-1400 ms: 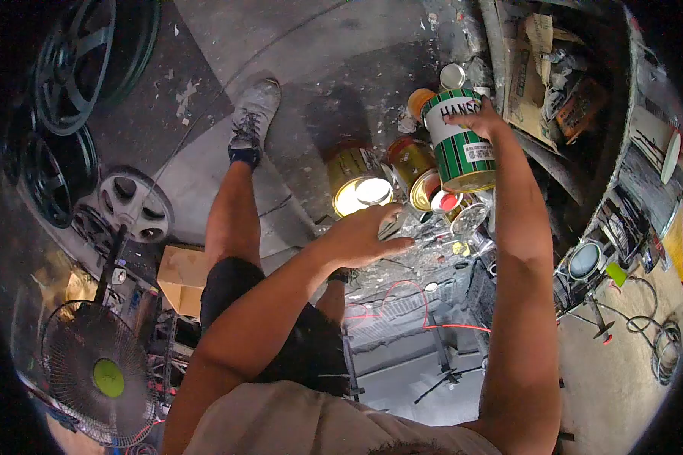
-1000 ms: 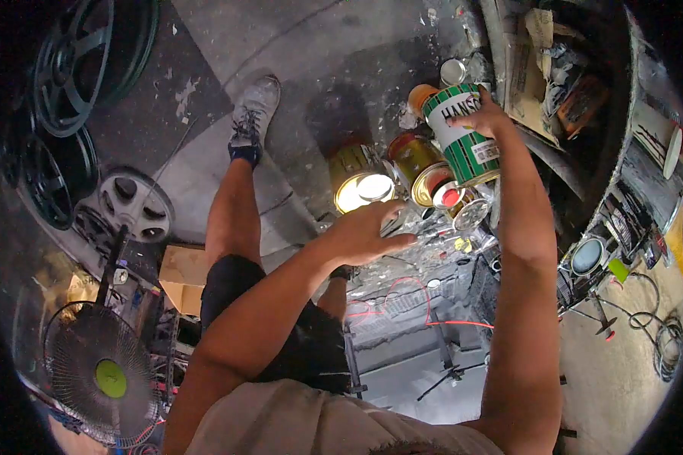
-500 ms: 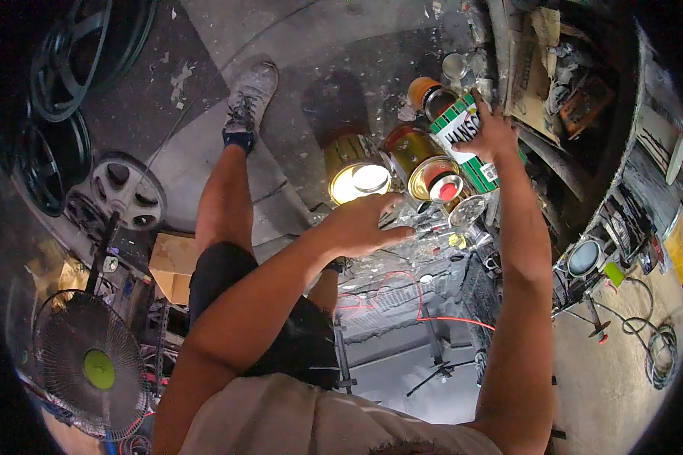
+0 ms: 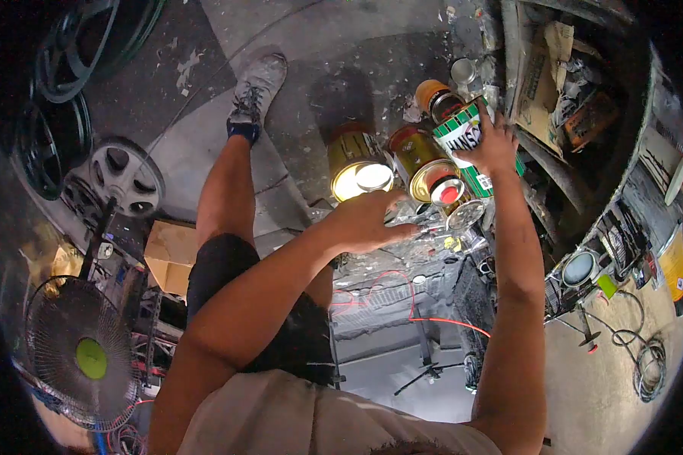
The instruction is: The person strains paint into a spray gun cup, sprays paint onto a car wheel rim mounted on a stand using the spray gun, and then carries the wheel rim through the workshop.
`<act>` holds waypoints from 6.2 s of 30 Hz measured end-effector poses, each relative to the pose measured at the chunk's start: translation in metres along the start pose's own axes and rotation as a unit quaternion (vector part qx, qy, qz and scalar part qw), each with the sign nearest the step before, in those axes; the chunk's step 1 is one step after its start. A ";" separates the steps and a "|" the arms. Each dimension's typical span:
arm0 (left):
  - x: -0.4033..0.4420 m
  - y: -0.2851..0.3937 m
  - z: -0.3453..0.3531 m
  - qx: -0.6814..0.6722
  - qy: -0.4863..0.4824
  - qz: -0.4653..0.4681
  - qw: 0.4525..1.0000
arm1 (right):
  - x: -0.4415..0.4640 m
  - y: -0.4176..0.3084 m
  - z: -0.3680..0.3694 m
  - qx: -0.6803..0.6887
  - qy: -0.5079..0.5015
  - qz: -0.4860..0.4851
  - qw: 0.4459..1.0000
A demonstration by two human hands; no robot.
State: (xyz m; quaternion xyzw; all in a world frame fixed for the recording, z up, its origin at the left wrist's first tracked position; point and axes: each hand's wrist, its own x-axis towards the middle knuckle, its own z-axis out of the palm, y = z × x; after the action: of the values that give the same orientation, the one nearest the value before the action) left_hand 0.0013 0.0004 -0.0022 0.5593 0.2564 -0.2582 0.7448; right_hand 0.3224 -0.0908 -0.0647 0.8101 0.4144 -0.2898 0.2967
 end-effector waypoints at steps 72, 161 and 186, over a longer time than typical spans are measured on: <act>0.001 -0.010 -0.001 0.195 0.037 -0.037 0.979 | -0.001 -0.006 0.000 -0.003 0.005 0.022 1.000; 0.003 -0.002 -0.001 0.192 0.032 -0.034 0.980 | 0.000 -0.003 0.005 0.011 0.007 0.033 0.999; 0.006 -0.001 0.002 0.195 0.038 -0.025 0.980 | -0.004 -0.010 -0.004 -0.011 -0.004 0.042 0.999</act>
State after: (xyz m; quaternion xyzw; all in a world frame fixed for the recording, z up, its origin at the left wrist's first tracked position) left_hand 0.0052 -0.0025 -0.0059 0.6965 0.2434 -0.3001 0.6046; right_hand 0.3133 -0.0850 -0.0617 0.8222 0.3820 -0.2757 0.3195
